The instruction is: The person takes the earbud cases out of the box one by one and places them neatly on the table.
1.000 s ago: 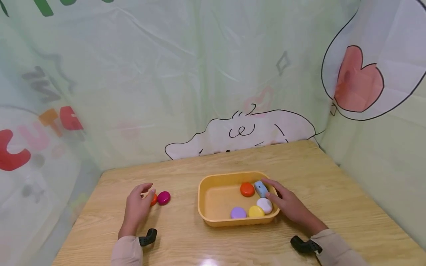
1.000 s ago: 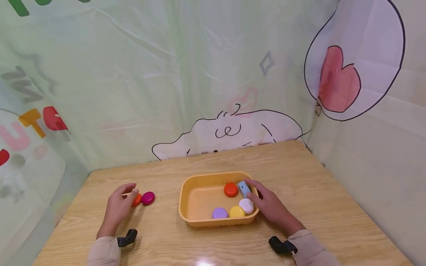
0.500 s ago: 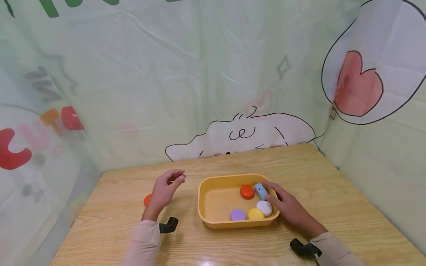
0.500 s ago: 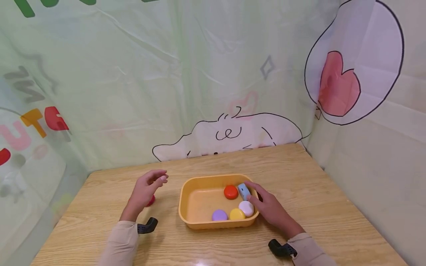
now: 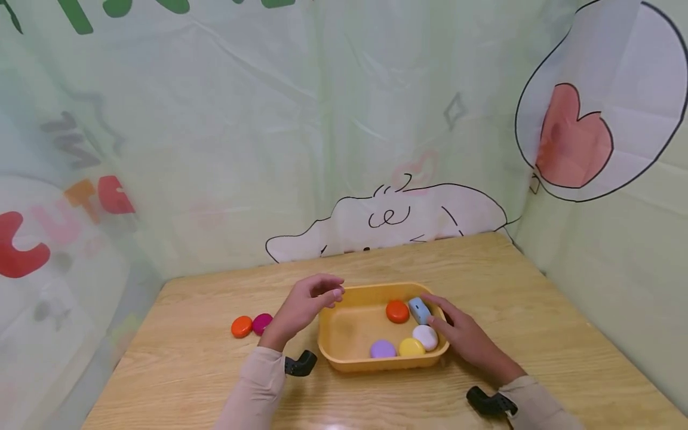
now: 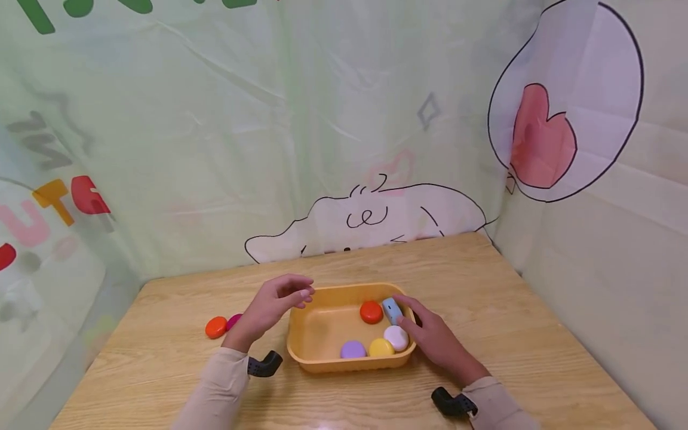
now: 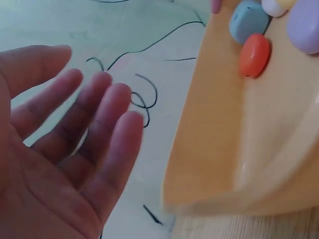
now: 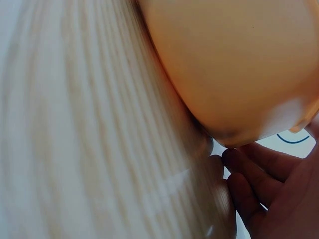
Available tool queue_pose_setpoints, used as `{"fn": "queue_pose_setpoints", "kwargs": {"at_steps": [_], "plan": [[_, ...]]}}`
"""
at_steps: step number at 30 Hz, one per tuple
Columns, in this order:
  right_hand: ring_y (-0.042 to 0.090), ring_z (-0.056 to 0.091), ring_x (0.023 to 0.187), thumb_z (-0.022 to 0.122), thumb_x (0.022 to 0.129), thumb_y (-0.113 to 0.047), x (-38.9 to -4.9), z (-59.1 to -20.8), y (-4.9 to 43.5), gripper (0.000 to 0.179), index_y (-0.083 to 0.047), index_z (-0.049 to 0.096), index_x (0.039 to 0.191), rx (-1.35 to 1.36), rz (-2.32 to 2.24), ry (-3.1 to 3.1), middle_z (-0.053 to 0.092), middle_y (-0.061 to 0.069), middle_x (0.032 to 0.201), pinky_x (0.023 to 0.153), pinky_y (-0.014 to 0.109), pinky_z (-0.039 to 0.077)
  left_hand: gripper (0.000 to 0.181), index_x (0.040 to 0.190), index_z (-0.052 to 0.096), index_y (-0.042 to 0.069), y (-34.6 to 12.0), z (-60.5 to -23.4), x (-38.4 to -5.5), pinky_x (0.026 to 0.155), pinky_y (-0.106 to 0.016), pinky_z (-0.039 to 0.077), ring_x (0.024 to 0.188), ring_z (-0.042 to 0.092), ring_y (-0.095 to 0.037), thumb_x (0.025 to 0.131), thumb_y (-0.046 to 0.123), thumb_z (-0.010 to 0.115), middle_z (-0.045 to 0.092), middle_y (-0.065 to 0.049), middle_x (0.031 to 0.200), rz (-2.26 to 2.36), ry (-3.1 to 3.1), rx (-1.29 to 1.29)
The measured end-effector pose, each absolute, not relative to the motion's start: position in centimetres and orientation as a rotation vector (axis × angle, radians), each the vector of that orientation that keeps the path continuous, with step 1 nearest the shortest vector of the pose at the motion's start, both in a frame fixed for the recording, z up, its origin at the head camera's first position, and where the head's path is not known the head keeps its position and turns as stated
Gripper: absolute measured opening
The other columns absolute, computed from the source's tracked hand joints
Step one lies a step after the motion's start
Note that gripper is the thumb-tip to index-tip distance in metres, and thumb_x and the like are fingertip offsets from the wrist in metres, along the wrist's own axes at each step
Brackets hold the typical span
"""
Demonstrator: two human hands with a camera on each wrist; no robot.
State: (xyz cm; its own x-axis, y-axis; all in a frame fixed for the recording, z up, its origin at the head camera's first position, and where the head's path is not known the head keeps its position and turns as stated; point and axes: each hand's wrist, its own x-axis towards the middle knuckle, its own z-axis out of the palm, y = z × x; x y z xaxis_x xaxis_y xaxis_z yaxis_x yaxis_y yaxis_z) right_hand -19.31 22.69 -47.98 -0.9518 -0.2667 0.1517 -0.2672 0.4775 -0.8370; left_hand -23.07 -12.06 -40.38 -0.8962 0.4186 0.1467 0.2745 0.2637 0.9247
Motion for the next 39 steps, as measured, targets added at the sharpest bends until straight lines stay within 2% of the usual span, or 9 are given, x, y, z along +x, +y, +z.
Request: {"fn": "queue_pose_setpoints", "kwargs": {"at_steps": [6,10,13,18,21,26,33,39], "plan": [[0.045,0.028,0.144,0.051,0.106,-0.033,-19.3,-47.7,22.8,0.051,-0.017,0.04,0.153,0.478,1.517,-2.704,0.033,0.019,0.158,0.11,0.065,0.026,0.032,0.126,0.064,0.004,-10.4,-40.6,-23.6,0.088,-0.04,0.056,0.105,0.066,-0.036,0.098,0.02,0.066,0.066,-0.014,0.114,1.614,2.266,0.719],[0.045,0.028,0.144,0.051,0.106,-0.033,-19.3,-47.7,22.9,0.051,-0.016,0.04,0.153,0.489,1.51,-2.704,0.033,0.02,0.158,0.109,0.065,0.026,0.031,0.125,0.066,0.004,-9.2,-40.9,-23.8,0.084,-0.032,0.057,0.097,0.068,-0.028,0.097,0.018,0.068,0.068,-0.006,0.106,1.481,2.313,0.745],[0.045,0.029,0.144,0.051,0.106,-0.033,-19.4,-47.7,23.0,0.051,-0.016,0.04,0.153,0.488,1.501,-2.702,0.034,0.019,0.157,0.11,0.065,0.026,0.029,0.123,0.069,0.01,-8.4,-40.9,-24.0,0.083,-0.029,0.055,0.095,0.067,-0.017,0.096,0.019,0.07,0.07,0.001,0.103,1.366,2.362,0.793],[0.045,0.028,0.144,0.051,0.106,-0.034,-19.4,-47.3,22.9,0.052,-0.016,0.04,0.153,0.462,1.49,-2.709,0.034,0.02,0.158,0.11,0.065,0.025,0.029,0.125,0.069,0.015,-7.6,-40.7,-24.7,0.087,-0.027,0.052,0.101,0.063,-0.009,0.096,0.015,0.069,0.07,-0.006,0.115,1.22,2.317,0.933],[0.045,0.028,0.144,0.05,0.106,-0.035,-19.4,-47.3,22.9,0.052,-0.016,0.039,0.153,0.451,1.484,-2.719,0.034,0.02,0.157,0.11,0.065,0.025,0.033,0.129,0.067,0.011,-7.5,-40.6,-25.0,0.089,-0.025,0.052,0.106,0.064,-0.01,0.096,0.009,0.067,0.068,-0.012,0.122,1.149,2.24,0.989],[0.046,0.028,0.144,0.05,0.106,-0.035,-19.3,-47.5,22.9,0.052,-0.014,0.04,0.153,0.462,1.486,-2.718,0.034,0.021,0.157,0.11,0.066,0.025,0.038,0.133,0.064,0.006,-7.2,-39.9,-25.3,0.09,-0.023,0.051,0.109,0.065,-0.014,0.095,0.005,0.067,0.066,-0.016,0.126,1.023,2.184,1.061],[0.045,0.03,0.143,0.052,0.105,-0.036,-19.3,-47.9,22.6,0.052,-0.016,0.042,0.152,0.473,1.5,-2.7,0.036,0.019,0.157,0.109,0.066,0.025,0.036,0.13,0.066,0.005,-5.9,-39.8,-25.8,0.091,-0.022,0.05,0.114,0.063,-0.023,0.095,0.001,0.065,0.067,-0.014,0.124,0.875,2.147,1.14],[0.045,0.031,0.143,0.052,0.105,-0.036,-19.4,-47.9,22.3,0.052,-0.016,0.042,0.152,0.473,1.498,-2.694,0.038,0.018,0.156,0.109,0.067,0.026,0.034,0.128,0.067,0.007,-4.8,-40.3,-26.5,0.093,-0.021,0.048,0.109,0.063,-0.013,0.095,0.002,0.066,0.068,-0.005,0.121,0.77,2.051,1.187]]}}
